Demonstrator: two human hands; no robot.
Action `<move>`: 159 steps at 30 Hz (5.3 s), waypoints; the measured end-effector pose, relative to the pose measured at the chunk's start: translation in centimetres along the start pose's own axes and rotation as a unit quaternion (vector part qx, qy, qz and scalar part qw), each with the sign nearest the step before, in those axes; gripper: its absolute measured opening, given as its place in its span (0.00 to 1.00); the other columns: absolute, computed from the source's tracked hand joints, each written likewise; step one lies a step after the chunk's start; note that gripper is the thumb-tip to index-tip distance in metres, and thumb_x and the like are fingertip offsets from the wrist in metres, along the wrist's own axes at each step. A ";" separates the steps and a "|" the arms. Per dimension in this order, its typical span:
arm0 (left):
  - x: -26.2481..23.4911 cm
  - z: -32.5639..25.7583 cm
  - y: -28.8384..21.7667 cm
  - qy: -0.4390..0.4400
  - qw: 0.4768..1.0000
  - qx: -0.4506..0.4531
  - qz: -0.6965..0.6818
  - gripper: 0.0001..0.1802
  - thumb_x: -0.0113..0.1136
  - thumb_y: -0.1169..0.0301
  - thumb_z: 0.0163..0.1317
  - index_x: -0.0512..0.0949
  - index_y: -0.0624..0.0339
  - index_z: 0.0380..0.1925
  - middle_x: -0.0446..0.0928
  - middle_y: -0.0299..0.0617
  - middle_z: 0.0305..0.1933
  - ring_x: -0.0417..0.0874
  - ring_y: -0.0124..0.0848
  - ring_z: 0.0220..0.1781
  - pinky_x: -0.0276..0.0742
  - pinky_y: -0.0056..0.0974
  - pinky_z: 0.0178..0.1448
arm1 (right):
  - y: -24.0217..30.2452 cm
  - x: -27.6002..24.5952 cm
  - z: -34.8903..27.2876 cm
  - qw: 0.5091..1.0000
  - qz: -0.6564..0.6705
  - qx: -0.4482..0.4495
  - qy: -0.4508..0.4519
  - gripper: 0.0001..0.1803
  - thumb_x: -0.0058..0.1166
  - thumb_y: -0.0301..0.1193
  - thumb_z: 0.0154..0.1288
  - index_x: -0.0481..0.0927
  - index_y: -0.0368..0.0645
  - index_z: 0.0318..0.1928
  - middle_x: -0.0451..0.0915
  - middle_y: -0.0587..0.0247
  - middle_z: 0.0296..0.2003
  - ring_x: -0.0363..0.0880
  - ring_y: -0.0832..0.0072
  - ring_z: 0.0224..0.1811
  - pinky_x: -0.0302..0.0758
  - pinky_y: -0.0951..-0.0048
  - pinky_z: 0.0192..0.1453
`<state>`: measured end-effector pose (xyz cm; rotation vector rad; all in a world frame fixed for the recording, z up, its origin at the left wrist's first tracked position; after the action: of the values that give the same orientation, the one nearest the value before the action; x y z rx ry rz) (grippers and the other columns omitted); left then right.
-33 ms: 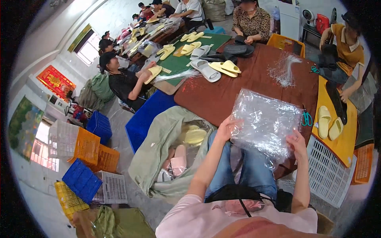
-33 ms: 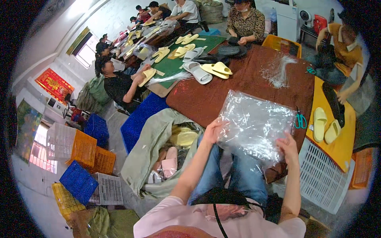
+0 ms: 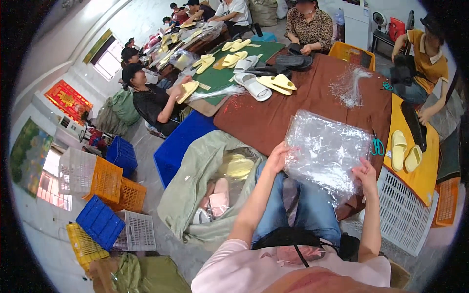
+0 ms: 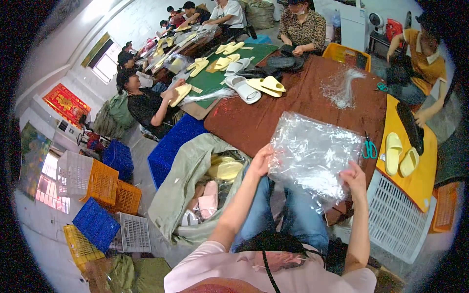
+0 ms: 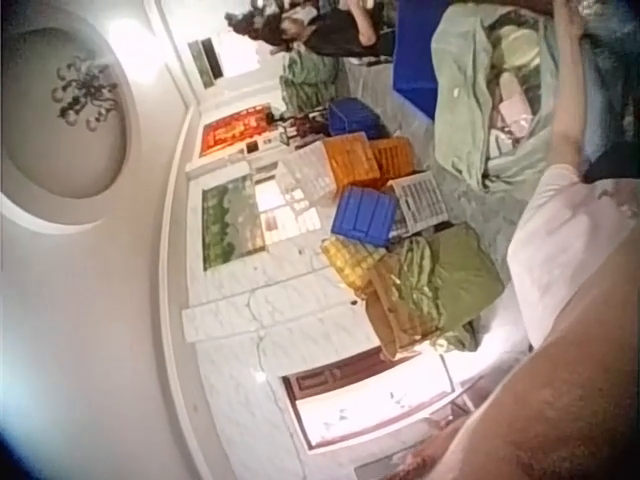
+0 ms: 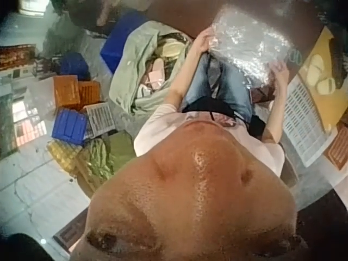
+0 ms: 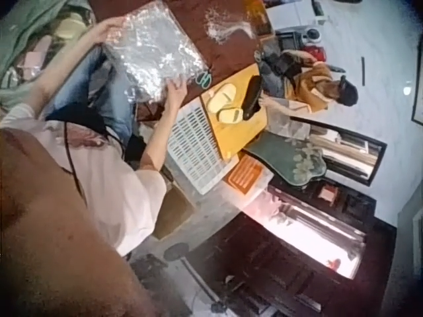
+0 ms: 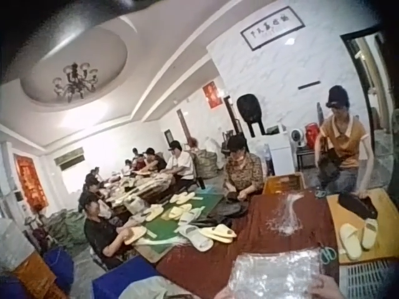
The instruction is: The worker is packaging pairs of slippers into individual plastic bags at a workstation in a factory.
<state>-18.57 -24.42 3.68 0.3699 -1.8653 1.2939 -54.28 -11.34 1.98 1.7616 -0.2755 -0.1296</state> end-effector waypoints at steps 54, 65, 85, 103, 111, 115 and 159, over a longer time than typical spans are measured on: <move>-7.3 -8.5 -2.4 -0.214 0.803 0.184 0.524 0.06 0.62 0.72 0.68 0.80 0.65 0.36 0.74 0.27 0.26 0.70 0.16 0.29 0.66 0.26 0.33 | 8.8 25.3 19.8 0.821 -0.427 -0.377 0.028 0.19 0.61 0.44 0.67 0.82 0.42 0.47 0.84 0.52 0.45 0.80 0.56 0.49 0.74 0.59 0.55; -9.6 -9.1 -3.0 -0.202 0.855 0.156 0.451 0.08 0.57 0.76 0.70 0.79 0.65 0.46 0.73 0.27 0.25 0.67 0.15 0.24 0.60 0.26 0.27 | 7.3 31.6 22.3 0.922 -0.238 -0.162 0.258 0.16 0.54 0.42 0.73 0.76 0.41 0.39 0.79 0.68 0.26 0.78 0.81 0.27 0.75 0.73 0.31; 1.2 13.9 -6.3 -0.260 0.613 0.158 0.729 0.13 0.59 0.63 0.63 0.84 0.63 0.32 0.84 0.56 0.38 0.85 0.56 0.44 0.79 0.54 0.47 | 4.6 5.7 14.4 0.887 -0.411 -0.188 0.096 0.20 0.59 0.44 0.67 0.83 0.36 0.41 0.85 0.53 0.35 0.81 0.65 0.37 0.75 0.63 0.43; -1.0 6.6 -4.7 -0.255 0.613 0.028 0.747 0.30 0.51 0.42 0.68 0.78 0.62 0.42 0.83 0.61 0.43 0.83 0.59 0.50 0.76 0.57 0.53 | 5.9 -1.1 20.2 0.860 -0.463 -0.209 -0.045 0.12 0.56 0.35 0.63 0.85 0.40 0.37 0.85 0.46 0.37 0.84 0.48 0.42 0.79 0.53 0.47; -4.2 -4.6 -2.3 -0.325 0.624 0.105 0.703 0.24 0.59 0.48 0.67 0.79 0.63 0.34 0.83 0.52 0.29 0.85 0.51 0.36 0.77 0.50 0.42 | 10.4 3.1 11.9 0.782 -0.476 -0.389 -0.102 0.19 0.62 0.36 0.64 0.80 0.41 0.53 0.79 0.51 0.51 0.75 0.50 0.56 0.72 0.57 0.60; -4.9 -5.6 -1.8 -0.325 0.652 0.139 0.671 0.20 0.63 0.56 0.66 0.78 0.66 0.38 0.81 0.44 0.25 0.81 0.32 0.29 0.76 0.39 0.37 | 10.2 7.1 -0.5 0.798 -0.448 -0.401 0.039 0.31 0.69 0.41 0.55 0.76 0.40 0.57 0.75 0.51 0.57 0.70 0.51 0.62 0.65 0.55 0.69; 1.1 2.6 3.8 -0.157 0.398 0.203 0.881 0.37 0.49 0.43 0.69 0.65 0.50 0.72 0.60 0.51 0.77 0.52 0.67 0.77 0.39 0.78 0.73 | 0.6 6.8 7.0 0.713 -0.689 -0.110 -0.068 0.38 0.49 0.53 0.71 0.64 0.41 0.72 0.61 0.50 0.74 0.54 0.48 0.77 0.48 0.41 0.78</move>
<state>-22.86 -24.87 1.67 -1.9297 -1.7229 3.1063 -49.45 -19.83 1.53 1.3572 0.9922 -1.3082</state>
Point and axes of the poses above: each hand's wrist, its own z-axis towards the middle knuckle, its own x-axis out of the palm, y = z × x, the point moved 7 cm from there along z, towards the middle knuckle
